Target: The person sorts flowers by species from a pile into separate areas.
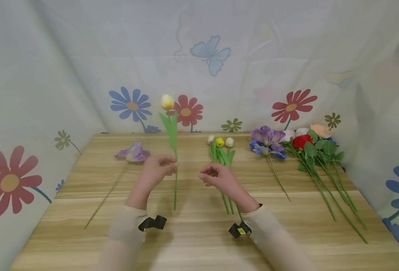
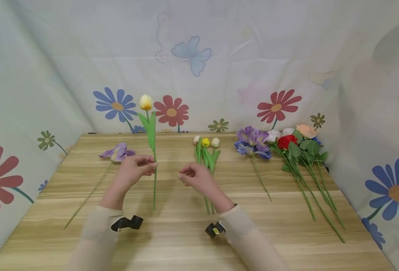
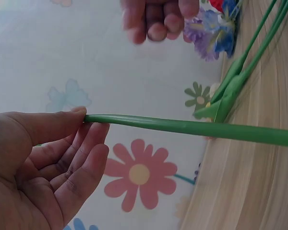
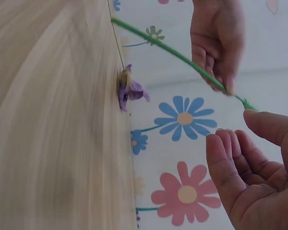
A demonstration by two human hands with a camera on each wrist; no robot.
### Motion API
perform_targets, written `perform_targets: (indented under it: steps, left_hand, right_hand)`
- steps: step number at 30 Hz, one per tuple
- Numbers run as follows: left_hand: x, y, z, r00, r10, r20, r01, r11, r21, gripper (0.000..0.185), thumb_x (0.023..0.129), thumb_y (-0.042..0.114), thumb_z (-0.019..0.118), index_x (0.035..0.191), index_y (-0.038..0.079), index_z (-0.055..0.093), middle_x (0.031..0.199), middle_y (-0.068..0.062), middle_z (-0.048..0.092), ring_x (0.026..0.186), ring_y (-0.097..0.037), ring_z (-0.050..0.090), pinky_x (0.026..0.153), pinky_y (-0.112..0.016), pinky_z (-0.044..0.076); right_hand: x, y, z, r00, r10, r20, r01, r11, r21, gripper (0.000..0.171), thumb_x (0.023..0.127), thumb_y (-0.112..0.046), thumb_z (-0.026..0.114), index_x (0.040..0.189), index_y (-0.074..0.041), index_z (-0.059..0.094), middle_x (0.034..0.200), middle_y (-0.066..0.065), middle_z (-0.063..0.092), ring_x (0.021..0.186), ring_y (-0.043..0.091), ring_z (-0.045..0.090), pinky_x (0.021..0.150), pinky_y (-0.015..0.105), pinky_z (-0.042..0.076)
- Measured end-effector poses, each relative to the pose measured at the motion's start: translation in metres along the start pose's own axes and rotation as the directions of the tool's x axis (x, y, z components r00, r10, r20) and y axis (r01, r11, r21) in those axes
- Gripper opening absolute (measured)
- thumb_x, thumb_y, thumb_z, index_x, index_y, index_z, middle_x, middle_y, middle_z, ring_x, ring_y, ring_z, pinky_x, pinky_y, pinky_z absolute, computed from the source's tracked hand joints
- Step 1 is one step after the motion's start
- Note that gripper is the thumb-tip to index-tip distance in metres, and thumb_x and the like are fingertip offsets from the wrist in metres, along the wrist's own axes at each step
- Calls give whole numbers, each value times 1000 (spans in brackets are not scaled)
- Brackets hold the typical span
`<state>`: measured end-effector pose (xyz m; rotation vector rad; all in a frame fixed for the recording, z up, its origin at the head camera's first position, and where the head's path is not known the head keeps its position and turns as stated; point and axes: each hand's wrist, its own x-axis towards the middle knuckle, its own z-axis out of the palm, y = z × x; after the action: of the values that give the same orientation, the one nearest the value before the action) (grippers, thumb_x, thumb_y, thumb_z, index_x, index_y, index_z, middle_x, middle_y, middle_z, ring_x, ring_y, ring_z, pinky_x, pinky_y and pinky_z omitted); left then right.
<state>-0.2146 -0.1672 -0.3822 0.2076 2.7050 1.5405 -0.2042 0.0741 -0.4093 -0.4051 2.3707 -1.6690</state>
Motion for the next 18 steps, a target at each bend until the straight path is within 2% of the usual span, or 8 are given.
perform_targets:
  steps: [3,5,8,11,16,18]
  left_hand:
    - [2,3,12,1000,-9,1,9,999,-36,26,97,10,66,113,-10,70,108,-29,75,90,-37,76,80,-40,63]
    - [3,4,19,1000,-23,7,24,998,-56,26,97,9,66,113,-10,70,108,-29,75,90,-38,76,80,-40,63]
    - [4,6,28,999,-39,15,40,997,-62,27,97,12,66,115,-8,71,109,-27,76,89,-34,76,79,-39,63]
    - [5,8,34,999,-35,18,36,997,-66,27,97,13,67,115,-7,71,110,-26,76,88,-31,77,78,-37,63]
    - [7,11,41,999,-36,22,37,996,-80,26,97,12,68,115,-6,72,112,-26,76,88,-30,77,76,-36,64]
    - [7,11,43,999,-35,24,37,996,-86,26,97,12,68,115,-6,72,112,-26,75,88,-30,77,76,-35,64]
  right_hand:
    - [2,2,9,1000,-17,17,17,1000,4,30,100,-17,66,118,6,66,106,22,72,89,28,71,85,48,63]
    - [3,2,14,1000,-18,22,18,1000,10,32,99,-19,67,119,7,66,107,22,72,94,36,71,83,44,64]
    - [4,1,19,1000,-22,7,22,1000,20,33,98,-18,68,118,8,66,107,23,72,93,38,71,80,40,65]
    - [3,-1,21,1000,-12,-5,13,999,36,32,98,-18,69,117,7,67,107,24,72,89,32,72,78,38,64]
    - [2,-2,23,1000,-1,-11,1,998,60,29,98,-17,68,116,6,67,107,24,72,81,11,68,77,36,64]
    - [2,-1,23,1000,2,-9,-2,998,66,29,98,-16,67,116,7,66,107,23,71,81,8,66,77,34,64]
